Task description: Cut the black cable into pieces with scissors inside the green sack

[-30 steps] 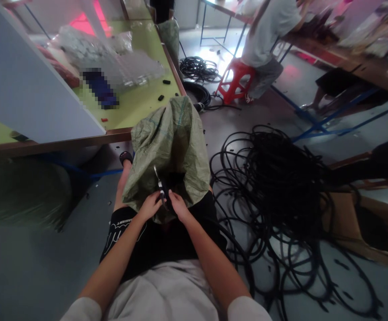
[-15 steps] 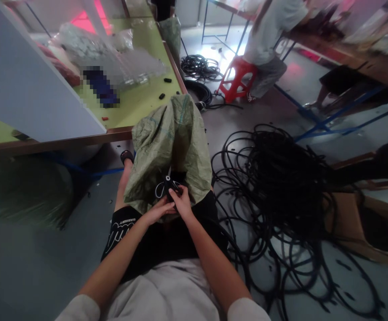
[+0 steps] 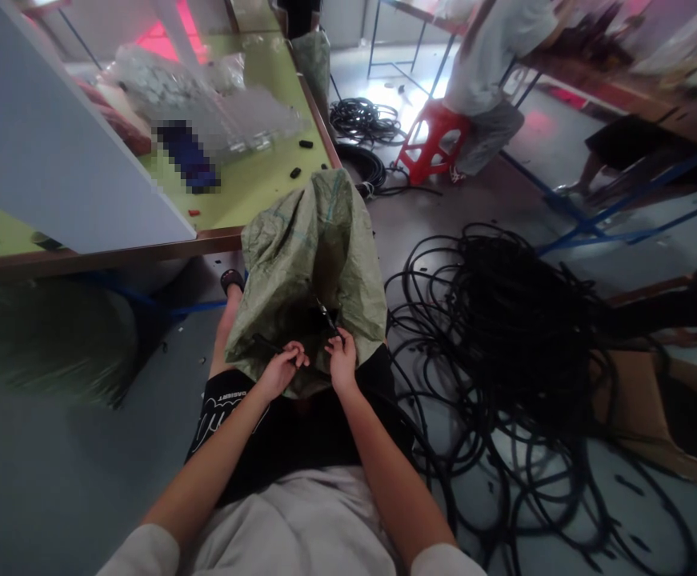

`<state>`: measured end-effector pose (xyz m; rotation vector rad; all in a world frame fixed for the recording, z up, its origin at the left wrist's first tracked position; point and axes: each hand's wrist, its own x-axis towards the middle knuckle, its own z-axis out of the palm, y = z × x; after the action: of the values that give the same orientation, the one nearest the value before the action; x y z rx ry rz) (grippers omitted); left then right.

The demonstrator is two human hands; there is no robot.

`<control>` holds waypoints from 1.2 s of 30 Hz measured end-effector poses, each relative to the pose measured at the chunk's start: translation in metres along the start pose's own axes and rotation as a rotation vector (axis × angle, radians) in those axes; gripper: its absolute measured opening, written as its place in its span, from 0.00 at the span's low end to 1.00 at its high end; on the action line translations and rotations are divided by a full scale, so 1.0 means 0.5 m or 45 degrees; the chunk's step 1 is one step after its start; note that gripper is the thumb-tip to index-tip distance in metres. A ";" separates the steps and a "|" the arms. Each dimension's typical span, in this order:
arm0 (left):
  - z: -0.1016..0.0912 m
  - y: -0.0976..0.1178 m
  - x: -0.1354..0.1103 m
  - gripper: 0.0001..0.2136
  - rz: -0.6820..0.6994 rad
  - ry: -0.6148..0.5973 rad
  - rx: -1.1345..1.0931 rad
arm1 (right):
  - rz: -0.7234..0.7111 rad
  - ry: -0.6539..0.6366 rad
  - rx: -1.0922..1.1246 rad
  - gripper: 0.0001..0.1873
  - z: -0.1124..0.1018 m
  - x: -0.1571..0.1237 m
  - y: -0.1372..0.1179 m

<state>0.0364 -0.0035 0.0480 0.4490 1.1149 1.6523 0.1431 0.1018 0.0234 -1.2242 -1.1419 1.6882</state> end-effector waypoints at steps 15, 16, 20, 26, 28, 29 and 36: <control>-0.041 0.064 0.000 0.19 -0.067 0.195 -0.524 | -0.780 -0.081 -0.882 0.14 -0.017 -0.032 -0.069; -0.042 0.064 -0.002 0.15 -0.062 0.155 -0.574 | -0.795 -0.065 -0.892 0.14 -0.018 -0.029 -0.067; -0.031 0.054 -0.012 0.14 -0.124 -0.016 -0.491 | -0.815 -0.072 -0.903 0.14 -0.021 -0.020 -0.058; -0.021 0.025 -0.017 0.16 -0.231 -0.083 -0.210 | -0.829 -0.346 -0.953 0.15 -0.003 -0.044 -0.059; -0.027 0.019 -0.016 0.13 -0.219 -0.082 -0.238 | -0.851 -0.440 -0.967 0.16 0.005 -0.054 -0.063; -0.030 0.018 -0.015 0.13 -0.207 -0.079 -0.258 | -0.865 -0.473 -0.970 0.17 0.009 -0.058 -0.065; -0.028 0.009 -0.005 0.18 -0.185 0.192 -0.089 | -0.876 -0.671 -0.976 0.23 0.012 -0.069 -0.072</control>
<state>0.0247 -0.0121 0.0455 0.1961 1.1675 1.6115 0.1489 0.0806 0.0687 -0.6179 -2.3511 1.0605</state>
